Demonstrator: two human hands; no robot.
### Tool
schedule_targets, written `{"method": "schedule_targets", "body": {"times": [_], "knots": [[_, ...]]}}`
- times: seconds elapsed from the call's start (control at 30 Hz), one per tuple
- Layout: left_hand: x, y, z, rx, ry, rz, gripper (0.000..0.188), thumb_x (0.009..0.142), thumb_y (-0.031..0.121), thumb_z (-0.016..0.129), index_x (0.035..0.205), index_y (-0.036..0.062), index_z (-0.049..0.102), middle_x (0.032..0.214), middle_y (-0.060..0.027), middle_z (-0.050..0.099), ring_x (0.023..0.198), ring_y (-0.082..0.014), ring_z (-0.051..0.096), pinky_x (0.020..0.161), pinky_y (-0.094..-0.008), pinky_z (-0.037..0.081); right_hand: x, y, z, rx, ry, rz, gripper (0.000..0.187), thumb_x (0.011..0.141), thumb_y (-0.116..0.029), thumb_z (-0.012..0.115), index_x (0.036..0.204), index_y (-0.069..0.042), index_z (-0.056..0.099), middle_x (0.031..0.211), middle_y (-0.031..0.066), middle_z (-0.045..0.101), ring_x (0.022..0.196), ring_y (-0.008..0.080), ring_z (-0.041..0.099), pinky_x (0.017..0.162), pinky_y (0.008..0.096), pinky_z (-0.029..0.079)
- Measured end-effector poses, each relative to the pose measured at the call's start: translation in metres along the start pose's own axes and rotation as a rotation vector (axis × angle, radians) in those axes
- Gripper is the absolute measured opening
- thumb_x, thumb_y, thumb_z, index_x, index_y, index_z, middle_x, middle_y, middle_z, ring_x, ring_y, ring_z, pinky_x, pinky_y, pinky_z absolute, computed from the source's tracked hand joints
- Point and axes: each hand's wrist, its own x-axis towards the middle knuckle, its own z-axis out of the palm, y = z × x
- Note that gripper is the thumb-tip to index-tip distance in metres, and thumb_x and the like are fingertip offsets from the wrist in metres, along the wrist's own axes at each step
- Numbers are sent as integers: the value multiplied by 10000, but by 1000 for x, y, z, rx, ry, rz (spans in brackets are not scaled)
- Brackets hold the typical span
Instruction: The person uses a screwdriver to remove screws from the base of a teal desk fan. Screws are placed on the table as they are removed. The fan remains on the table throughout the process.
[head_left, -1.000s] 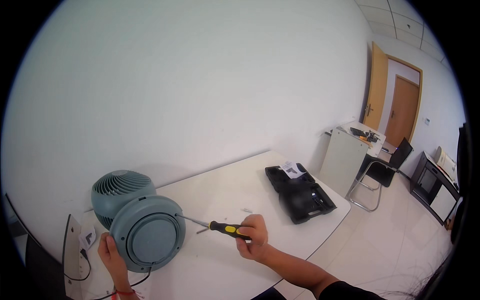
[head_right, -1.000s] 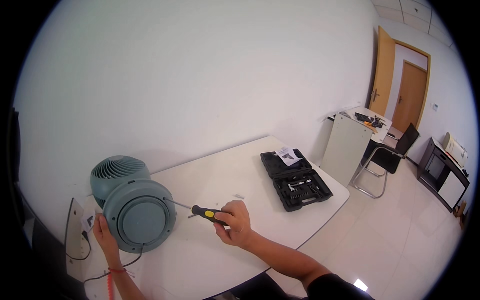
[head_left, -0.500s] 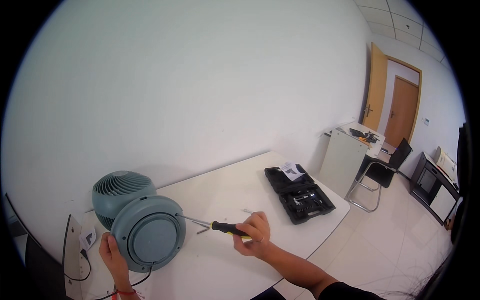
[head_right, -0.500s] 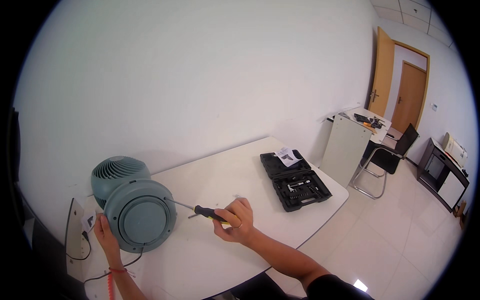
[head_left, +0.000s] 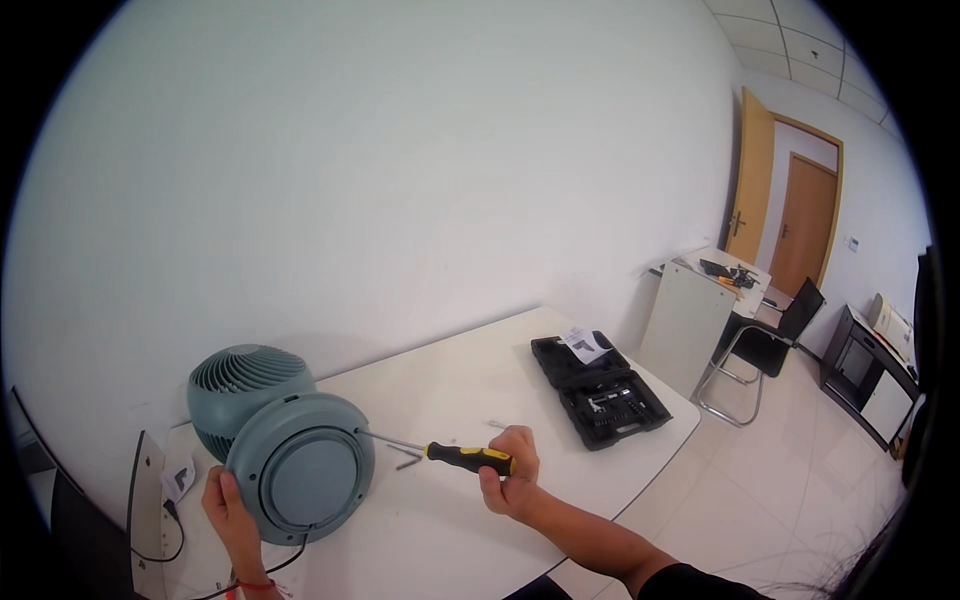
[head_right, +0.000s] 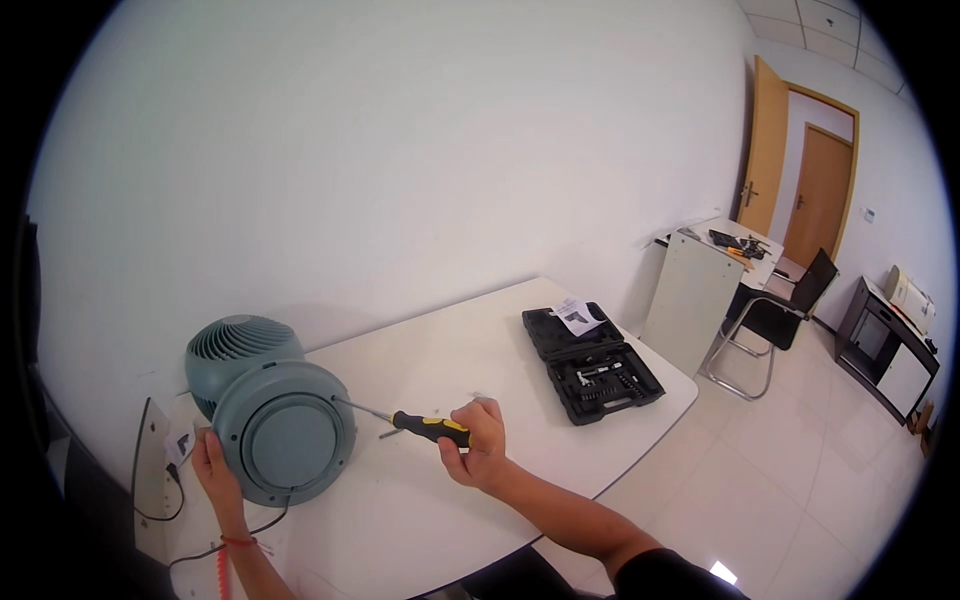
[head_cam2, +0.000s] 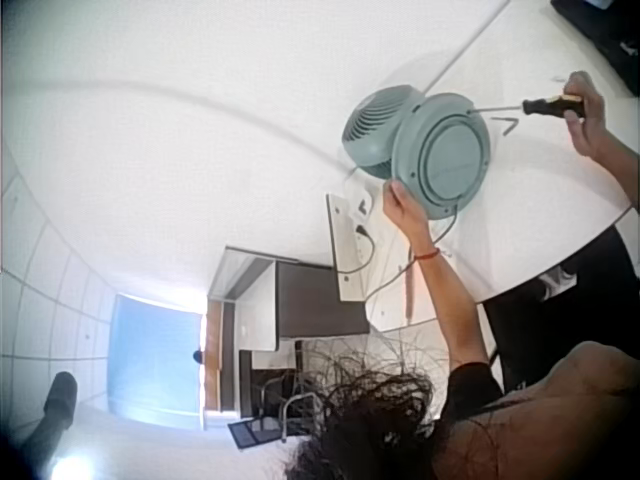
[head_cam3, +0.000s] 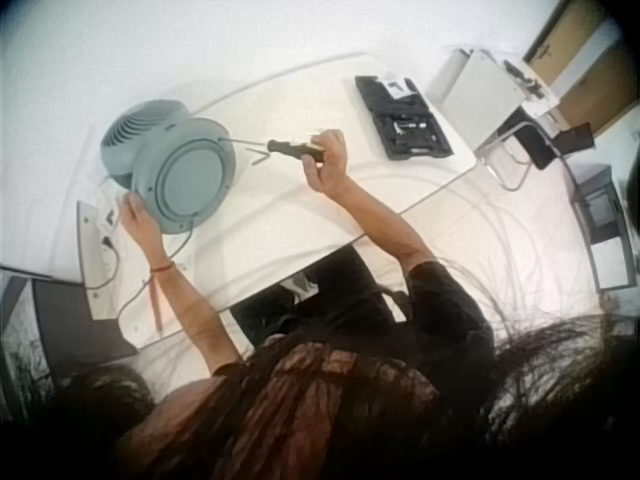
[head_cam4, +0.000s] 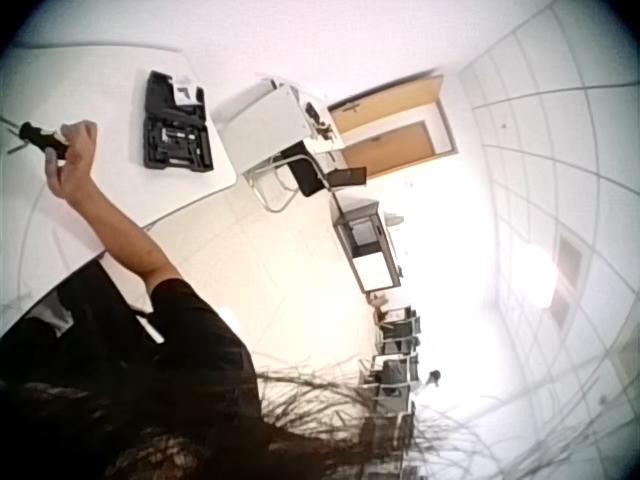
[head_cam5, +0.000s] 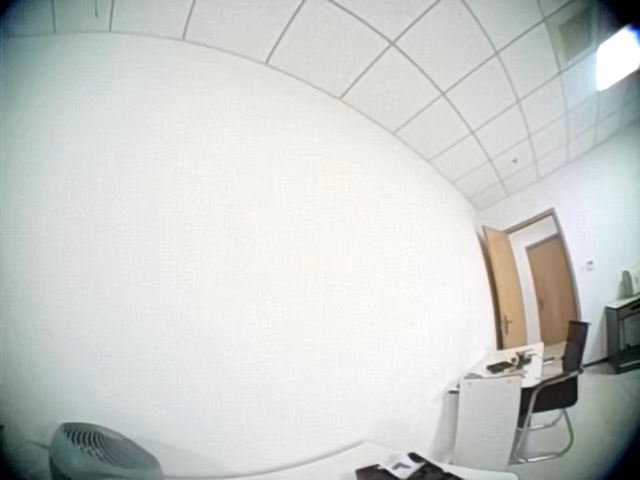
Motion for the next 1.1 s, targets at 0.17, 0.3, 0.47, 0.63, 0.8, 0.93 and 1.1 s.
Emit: {"method": "schedule_targets", "body": {"times": [0.17, 0.3, 0.47, 0.63, 0.8, 0.93, 1.1], "knots": [[0, -4, -1, -3, -7, -2, 380, 1104, 320, 484, 885, 10, 502, 781, 17, 449, 746, -64, 367, 655, -227, 336, -3, 3, 11, 168, 118, -27, 473, 801, -80, 691, 1239, -49, 517, 960, 121, 557, 854, 270, 484, 774, 407, 400], [-1, 1, -2, 16, 2, 0, 381, 1105, 317, 479, 884, 7, 501, 777, 15, 448, 743, -70, 370, 655, -230, 336, 13, -5, 2, 131, 62, -6, 460, 803, -91, 694, 1232, -51, 535, 977, 128, 560, 848, 279, 487, 786, 419, 417], [1, -3, 5, 130, 17, -22, 373, 1106, 308, 477, 892, 3, 504, 792, -3, 467, 765, -116, 415, 700, -272, 382, 0, 7, -18, -17, -50, 91, 401, 811, -43, 725, 1183, -35, 575, 987, 131, 588, 856, 298, 527, 801, 418, 441], [3, -50, -29, 136, 47, -106, 428, 1105, 345, 476, 1164, -48, 633, 1034, -128, 634, 975, -233, 564, 909, -354, 448, 8, 10, -5, 110, -29, 69, 445, 792, 9, 768, 1190, -54, 580, 1004, 145, 590, 878, 328, 558, 786, 431, 447], [5, -48, -16, 289, 166, -190, 448, 1069, 364, 535, 1223, -42, 646, 1143, -193, 655, 1016, -269, 602, 934, -384, 471, 13, 0, -3, 126, -49, -200, 561, 749, 15, 757, 1259, -71, 539, 998, 143, 549, 810, 311, 549, 707, 421, 452], [8, -54, -17, 263, 214, -166, 430, 1069, 373, 537, 1148, -34, 649, 1104, -162, 650, 981, -241, 596, 917, -365, 475, 6, -8, -2, 118, -127, -223, 393, 753, -21, 698, 1133, -89, 623, 993, 139, 548, 774, 317, 544, 717, 432, 475], [13, -77, -32, 41, 61, -129, 445, 1107, 388, 471, 1028, -32, 598, 991, -63, 623, 917, -162, 549, 859, -304, 461, 24, -23, -1, 169, -313, -394, 225, 837, -150, 750, 1027, -85, 651, 976, 121, 562, 725, 287, 536, 664, 409, 478]]}}
